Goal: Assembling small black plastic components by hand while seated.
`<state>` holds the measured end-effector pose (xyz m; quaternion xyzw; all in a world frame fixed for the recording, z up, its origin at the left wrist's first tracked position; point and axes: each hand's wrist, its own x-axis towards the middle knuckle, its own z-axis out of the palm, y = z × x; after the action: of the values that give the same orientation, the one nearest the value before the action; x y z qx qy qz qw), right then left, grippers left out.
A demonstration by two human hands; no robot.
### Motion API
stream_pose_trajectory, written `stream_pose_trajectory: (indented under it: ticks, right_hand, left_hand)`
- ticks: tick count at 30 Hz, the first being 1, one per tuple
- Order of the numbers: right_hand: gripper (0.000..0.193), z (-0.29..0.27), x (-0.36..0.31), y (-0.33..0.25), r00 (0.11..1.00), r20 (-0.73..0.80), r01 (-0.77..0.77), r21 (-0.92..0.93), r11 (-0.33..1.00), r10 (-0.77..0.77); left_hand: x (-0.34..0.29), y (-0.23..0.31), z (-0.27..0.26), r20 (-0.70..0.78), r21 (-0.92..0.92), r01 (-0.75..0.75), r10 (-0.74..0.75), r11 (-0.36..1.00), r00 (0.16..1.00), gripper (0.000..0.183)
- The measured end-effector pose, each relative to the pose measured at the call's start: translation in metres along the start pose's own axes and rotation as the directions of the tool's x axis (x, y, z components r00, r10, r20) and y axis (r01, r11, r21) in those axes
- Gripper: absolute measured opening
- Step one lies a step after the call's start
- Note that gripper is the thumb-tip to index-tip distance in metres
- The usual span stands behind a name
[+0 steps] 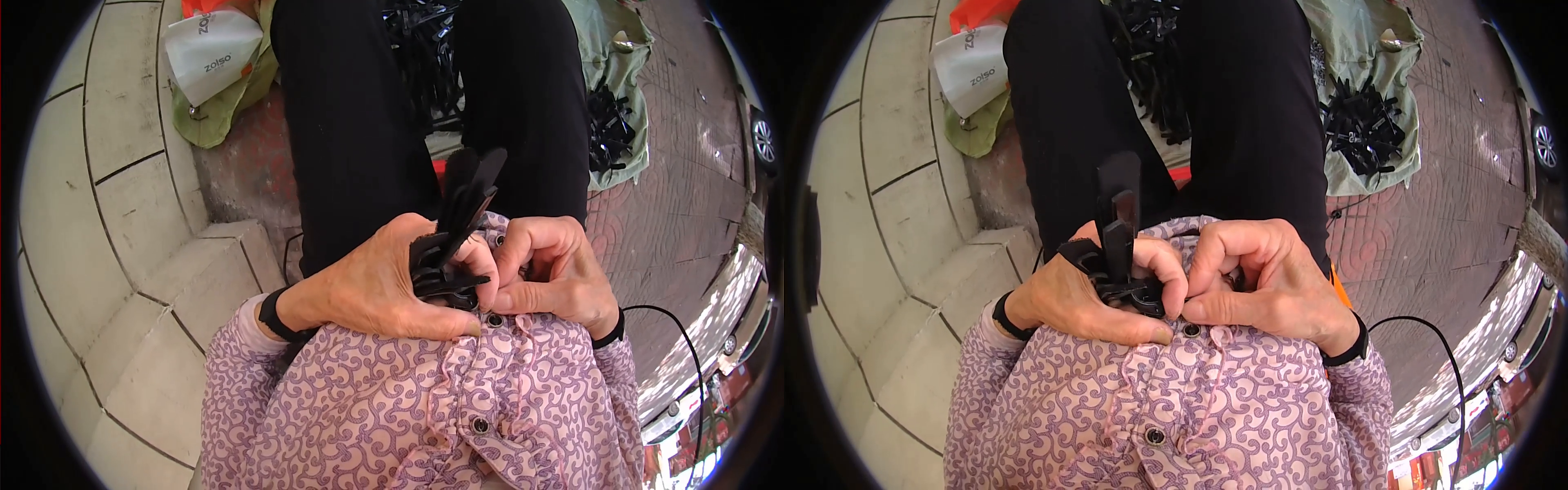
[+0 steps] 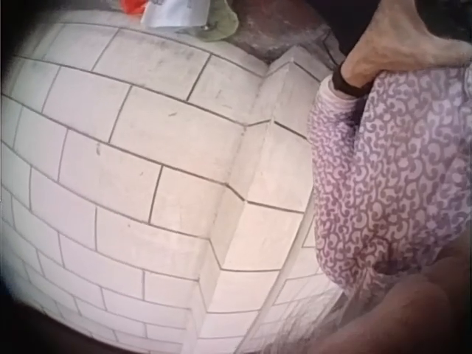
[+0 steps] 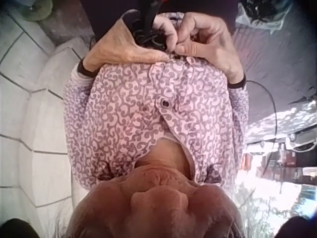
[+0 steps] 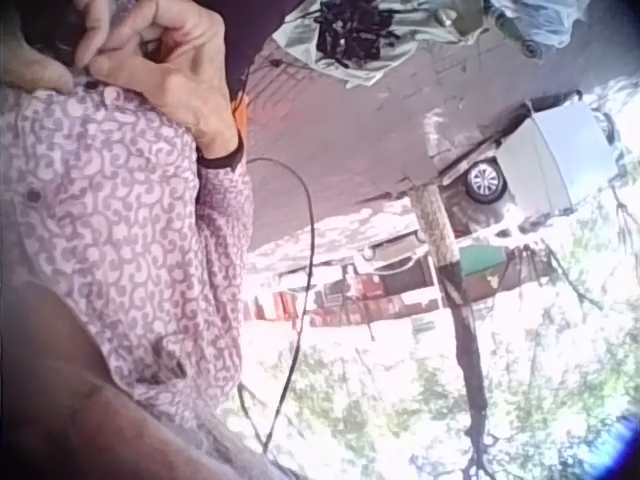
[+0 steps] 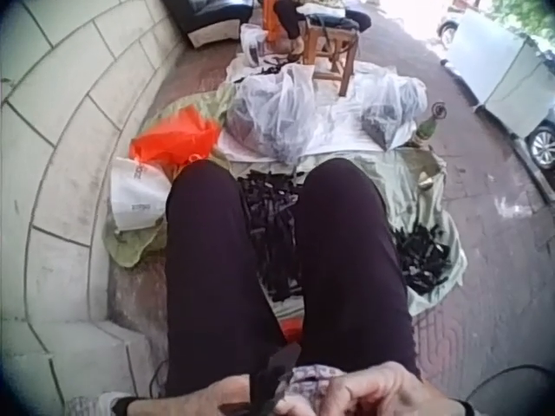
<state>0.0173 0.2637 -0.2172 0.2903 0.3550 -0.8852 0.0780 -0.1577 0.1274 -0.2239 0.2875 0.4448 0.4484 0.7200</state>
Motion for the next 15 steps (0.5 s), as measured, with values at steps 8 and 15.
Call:
stream_pose_trajectory:
  ticks: [8,15]
  right_hand:
    - [0.015,-0.004,-0.002,0.002,1.000,0.007,0.014,-0.036,0.999,-0.014]
    - [0.026,-0.004,0.001,-0.002,0.993,-0.096,0.072,0.012,0.997,-0.071]
  left_hand:
    - [-0.003,-0.003,0.002,-0.013,0.001,-0.049,0.049,0.999,0.999,0.015]
    - [-0.003,0.017,-0.009,-0.211,-0.274,0.085,-0.146,0.958,0.966,0.073]
